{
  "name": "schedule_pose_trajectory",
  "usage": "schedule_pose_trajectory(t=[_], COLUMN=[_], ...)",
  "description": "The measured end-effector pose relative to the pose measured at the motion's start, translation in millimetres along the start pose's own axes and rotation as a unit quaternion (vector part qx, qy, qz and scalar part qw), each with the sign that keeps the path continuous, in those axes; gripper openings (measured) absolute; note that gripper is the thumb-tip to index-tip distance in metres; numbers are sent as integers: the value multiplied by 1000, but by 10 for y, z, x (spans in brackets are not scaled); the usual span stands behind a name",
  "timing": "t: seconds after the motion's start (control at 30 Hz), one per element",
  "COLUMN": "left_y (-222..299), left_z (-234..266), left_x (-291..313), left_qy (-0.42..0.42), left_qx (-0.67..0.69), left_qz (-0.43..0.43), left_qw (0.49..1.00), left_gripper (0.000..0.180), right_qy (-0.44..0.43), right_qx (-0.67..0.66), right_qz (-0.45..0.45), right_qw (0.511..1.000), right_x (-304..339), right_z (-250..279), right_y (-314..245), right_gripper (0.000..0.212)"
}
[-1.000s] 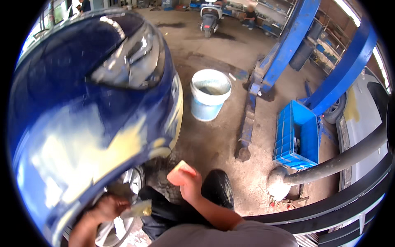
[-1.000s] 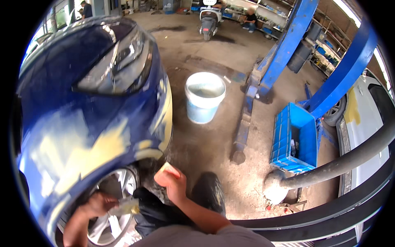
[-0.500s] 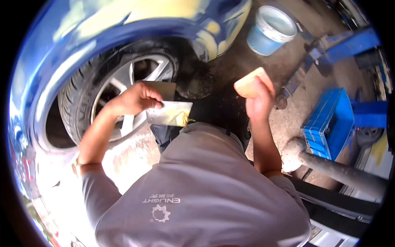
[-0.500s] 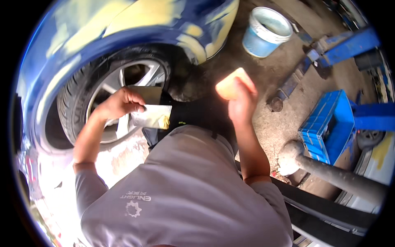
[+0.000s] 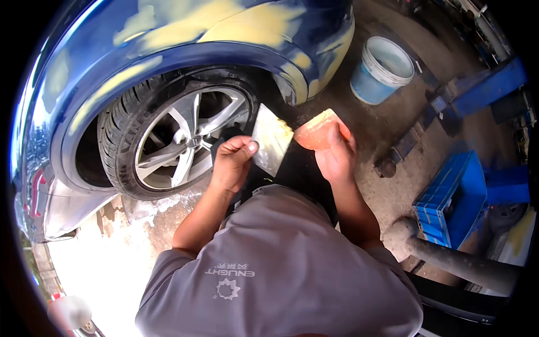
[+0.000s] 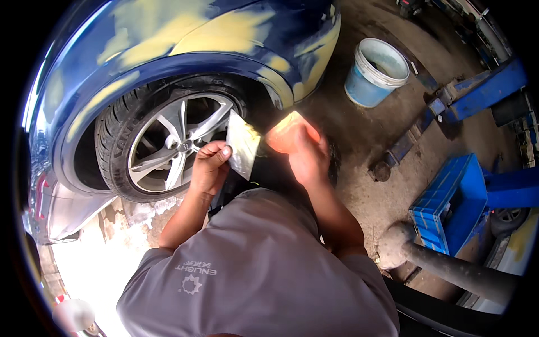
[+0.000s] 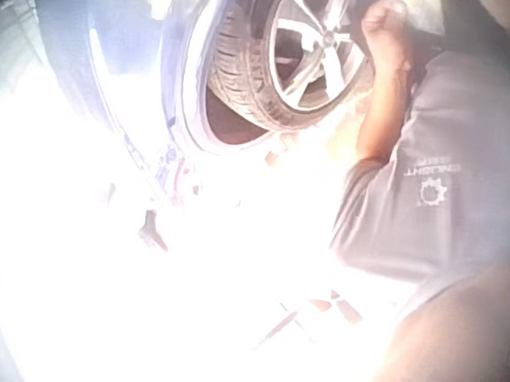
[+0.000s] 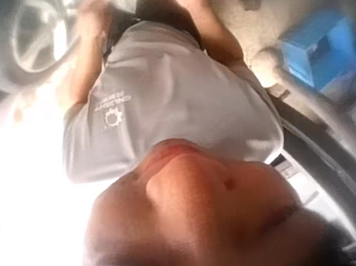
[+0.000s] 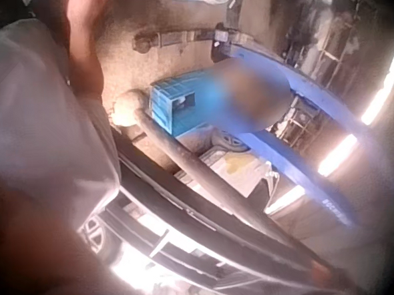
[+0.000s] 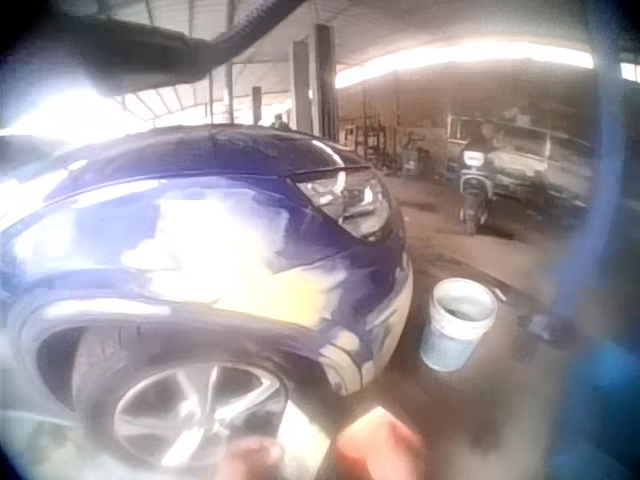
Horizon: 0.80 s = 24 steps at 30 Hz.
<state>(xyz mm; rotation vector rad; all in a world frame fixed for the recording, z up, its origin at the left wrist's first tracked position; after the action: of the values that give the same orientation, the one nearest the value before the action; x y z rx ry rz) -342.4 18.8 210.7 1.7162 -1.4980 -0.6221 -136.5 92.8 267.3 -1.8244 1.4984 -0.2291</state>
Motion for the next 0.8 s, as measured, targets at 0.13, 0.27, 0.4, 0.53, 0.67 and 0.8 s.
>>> schedule_pose_trajectory(t=[0.13,0.27,0.4,0.53,0.67,0.8], left_y=[105,43,-113,-125,-108,-71], left_z=[-310,-491,-468,-318,-127,-132], left_x=[-30,-22,11,63,57,99], left_qy=[-4,15,19,49,64,66], left_qx=[22,69,45,19,0,-11], left_qz=[-26,-21,-14,-17,-33,-33], left_qw=[999,997,999,998,997,997], left_gripper=[8,6,4,2,5,4], right_qy=[-109,-3,-116,-69,-43,-30], right_qx=[38,88,128,188,326,224], right_qz=[40,87,33,-89,-22,49], right_qw=[993,992,984,976,944,973], right_x=[-27,43,156,360,379,243], right_z=[-431,-384,-325,-364,23,-243], right_y=[-225,-363,-67,255,89,-12], right_gripper=[31,26,36,38,39,43])
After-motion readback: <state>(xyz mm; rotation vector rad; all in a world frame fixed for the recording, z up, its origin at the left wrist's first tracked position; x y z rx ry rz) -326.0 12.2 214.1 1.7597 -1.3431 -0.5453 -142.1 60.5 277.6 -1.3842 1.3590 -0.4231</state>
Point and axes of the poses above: each hand's wrist, its own x-axis away from the middle knuckle, its own z-axis out of the back of the hand, y = z × x, the point moved 9 cm from there along -x, towards the middle knuckle, and after that the axes turned 3 degrees about -z, right-handed, at the moved point
